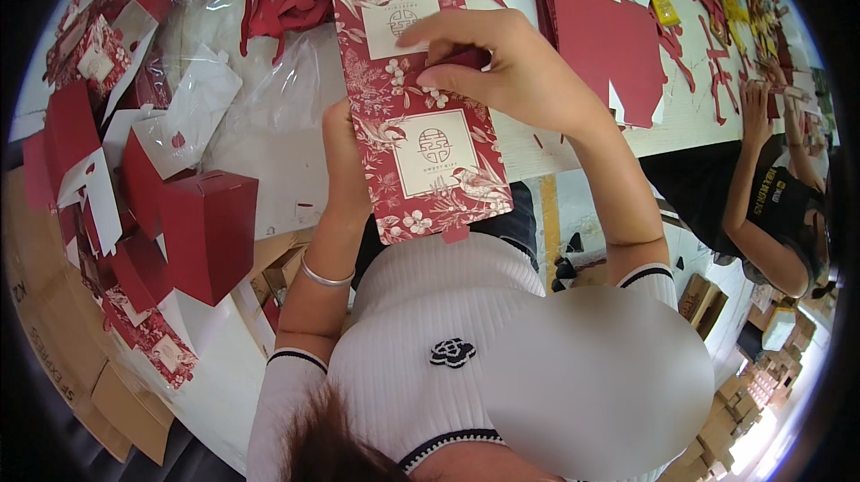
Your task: The person folds red paper sheets into small boxes and inserts them into patterned outer sleeves. They repeatedly pick up a flat red sheet, fold it into a box shape, and slide it into a decorative sleeve, then place the finished unit aside.
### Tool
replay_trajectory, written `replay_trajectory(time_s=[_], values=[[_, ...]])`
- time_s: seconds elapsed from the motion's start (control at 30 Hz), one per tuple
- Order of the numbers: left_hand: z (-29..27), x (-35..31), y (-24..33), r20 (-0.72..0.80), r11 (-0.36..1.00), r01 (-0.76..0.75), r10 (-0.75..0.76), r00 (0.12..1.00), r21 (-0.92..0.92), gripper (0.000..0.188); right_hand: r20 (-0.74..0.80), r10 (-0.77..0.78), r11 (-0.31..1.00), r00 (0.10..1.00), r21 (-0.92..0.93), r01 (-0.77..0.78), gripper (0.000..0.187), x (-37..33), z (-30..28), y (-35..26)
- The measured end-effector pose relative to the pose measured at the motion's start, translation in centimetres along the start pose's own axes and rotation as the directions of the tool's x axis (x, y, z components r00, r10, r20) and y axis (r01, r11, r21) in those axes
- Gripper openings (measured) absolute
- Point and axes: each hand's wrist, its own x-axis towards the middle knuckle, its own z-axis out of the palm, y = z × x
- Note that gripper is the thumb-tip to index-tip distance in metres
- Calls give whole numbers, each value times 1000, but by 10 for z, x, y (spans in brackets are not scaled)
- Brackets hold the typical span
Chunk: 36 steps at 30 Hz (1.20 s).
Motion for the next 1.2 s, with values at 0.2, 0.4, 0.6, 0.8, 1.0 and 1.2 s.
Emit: replay_trajectory(time_s=[0.2, 0.4, 0.6, 0.8, 1.0, 1.2], values=[[5, 6, -10, 134, 821, 326, -299, 945, -469, 26, -71, -200, 963, 977, -199, 182, 14, -2, 3, 14], [6, 2, -17, 45, 939, 185, -180, 983, -290, 27, 72, -297, 912, 952, -276, 305, 14, 1, -6, 14], [-1, 1, -11, 112, 895, 240, -214, 971, -375, 32, 113, -415, 874, 903, -225, 430, 12, -4, 0, 9], [5, 6, -10, 45, 974, 137, -131, 990, -178, 28, -58, -176, 983, 983, -53, 173, 19, -2, 1, 7], [4, 7, -6, 118, 903, 225, -195, 974, -365, 32, -168, -51, 983, 984, -183, 20, 30, -1, -11, 18], [18, 3, -5, 158, 799, 328, -288, 944, -504, 37, -192, -185, 964, 964, -224, 141, 23, 3, 4, 18]])
